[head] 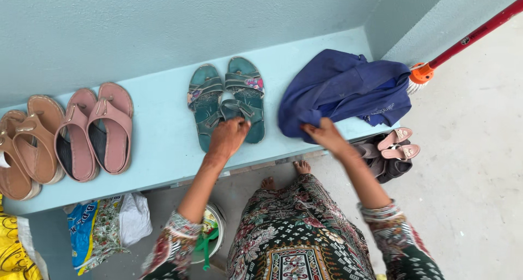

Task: The person wipes several pairs of sandals and slippers with a blue cloth on a light blue bench. They handle each pair one at a time, wiping the uppers and soles, then place the cleaned items back on the bench.

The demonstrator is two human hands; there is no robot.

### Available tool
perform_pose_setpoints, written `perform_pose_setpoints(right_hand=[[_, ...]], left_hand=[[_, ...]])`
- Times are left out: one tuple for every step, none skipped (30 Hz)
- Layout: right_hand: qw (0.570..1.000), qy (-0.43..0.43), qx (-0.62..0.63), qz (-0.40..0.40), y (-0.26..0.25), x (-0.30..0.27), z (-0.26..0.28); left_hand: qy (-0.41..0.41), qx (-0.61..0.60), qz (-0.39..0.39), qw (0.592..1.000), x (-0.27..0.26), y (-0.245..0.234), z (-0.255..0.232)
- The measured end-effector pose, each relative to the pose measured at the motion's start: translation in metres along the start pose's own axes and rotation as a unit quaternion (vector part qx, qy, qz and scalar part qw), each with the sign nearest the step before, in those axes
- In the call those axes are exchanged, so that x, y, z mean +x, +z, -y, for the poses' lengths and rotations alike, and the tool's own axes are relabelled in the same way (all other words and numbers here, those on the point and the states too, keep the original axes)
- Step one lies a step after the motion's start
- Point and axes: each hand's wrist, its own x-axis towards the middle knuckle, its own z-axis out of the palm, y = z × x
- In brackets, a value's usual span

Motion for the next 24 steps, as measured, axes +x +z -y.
perform_pose_setpoints(right_hand=[[0.992, 0.046, -0.119, -0.012, -0.019, -0.003, 0.003], [0.967, 0.091, -0.236, -0.024, -0.035, -0.007, 0.008], [0.957, 0.049, -0.274, -0.078, -0.044, -0.014, 0.015], [0.942, 0.007, -0.310, -0.131, -0.053, -0.021, 0.025], [0.920, -0.038, -0.344, -0.184, -0.056, -0.026, 0.037], [0.924, -0.019, -0.333, -0.186, -0.060, -0.030, 0.053], [0.928, 0.000, -0.322, -0.188, -0.067, -0.036, 0.070], [0.931, 0.019, -0.311, -0.189, -0.073, -0.043, 0.087], [0.933, -0.059, -0.271, -0.230, -0.074, -0.051, 0.103], [0.926, -0.138, -0.228, -0.267, -0.071, -0.059, 0.118], [0.910, -0.214, -0.182, -0.303, -0.067, -0.067, 0.131], [0.888, -0.228, -0.212, -0.339, -0.063, -0.072, 0.142], [0.862, -0.242, -0.241, -0.374, -0.059, -0.077, 0.151], [0.834, -0.256, -0.269, -0.407, -0.055, -0.079, 0.156], [0.832, -0.317, -0.230, -0.392, -0.052, -0.076, 0.158], [0.825, -0.377, -0.190, -0.374, -0.048, -0.071, 0.157], [0.814, -0.435, -0.149, -0.354, -0.045, -0.065, 0.151], [0.819, -0.463, -0.101, -0.322, -0.041, -0.056, 0.142], [0.831, -0.471, -0.065, -0.289, -0.038, -0.044, 0.130], [0.858, -0.452, -0.024, -0.243, -0.032, -0.034, 0.114], [0.888, -0.416, 0.021, -0.198, -0.025, -0.022, 0.096], [0.923, -0.352, 0.066, -0.142, -0.016, -0.008, 0.077], [0.946, -0.293, 0.110, -0.089, -0.007, 0.001, 0.056], [0.958, -0.241, 0.150, -0.040, 0.003, 0.009, 0.034]], left_hand=[[0.021, 0.052, -0.019, 0.998, -0.013, -0.010, -0.010], [0.043, 0.104, -0.037, 0.993, -0.024, -0.018, -0.018], [0.065, 0.156, -0.055, 0.984, -0.033, -0.023, -0.024], [0.066, 0.161, -0.051, 0.983, -0.039, -0.027, -0.029], [0.066, 0.166, -0.048, 0.983, -0.043, -0.031, -0.030], [0.066, 0.171, -0.045, 0.982, -0.045, -0.033, -0.032], [0.066, 0.166, -0.042, 0.983, -0.046, -0.035, -0.032], [0.067, 0.161, -0.038, 0.984, -0.046, -0.036, -0.031], [0.069, 0.155, -0.034, 0.985, -0.046, -0.037, -0.030], [0.094, 0.127, -0.054, 0.986, -0.045, -0.038, -0.030], [0.120, 0.098, -0.073, 0.985, -0.045, -0.039, -0.031], [0.146, 0.069, -0.091, 0.983, -0.045, -0.039, -0.032], [0.174, 0.053, -0.115, 0.976, -0.044, -0.041, -0.034], [0.203, 0.037, -0.138, 0.969, -0.043, -0.042, -0.037], [0.231, 0.021, -0.161, 0.959, -0.041, -0.043, -0.041], [0.248, -0.009, -0.151, 0.957, -0.036, -0.044, -0.045], [0.265, -0.039, -0.141, 0.953, -0.031, -0.045, -0.049], [0.282, -0.069, -0.131, 0.948, -0.026, -0.045, -0.053], [0.281, -0.078, -0.134, 0.947, -0.022, -0.044, -0.056], [0.280, -0.087, -0.137, 0.946, -0.017, -0.042, -0.059], [0.279, -0.096, -0.139, 0.945, -0.014, -0.039, -0.061], [0.244, -0.145, -0.120, 0.951, -0.013, -0.034, -0.063], [0.209, -0.193, -0.100, 0.953, -0.011, -0.028, -0.066], [0.174, -0.241, -0.079, 0.952, -0.010, -0.021, -0.068]])
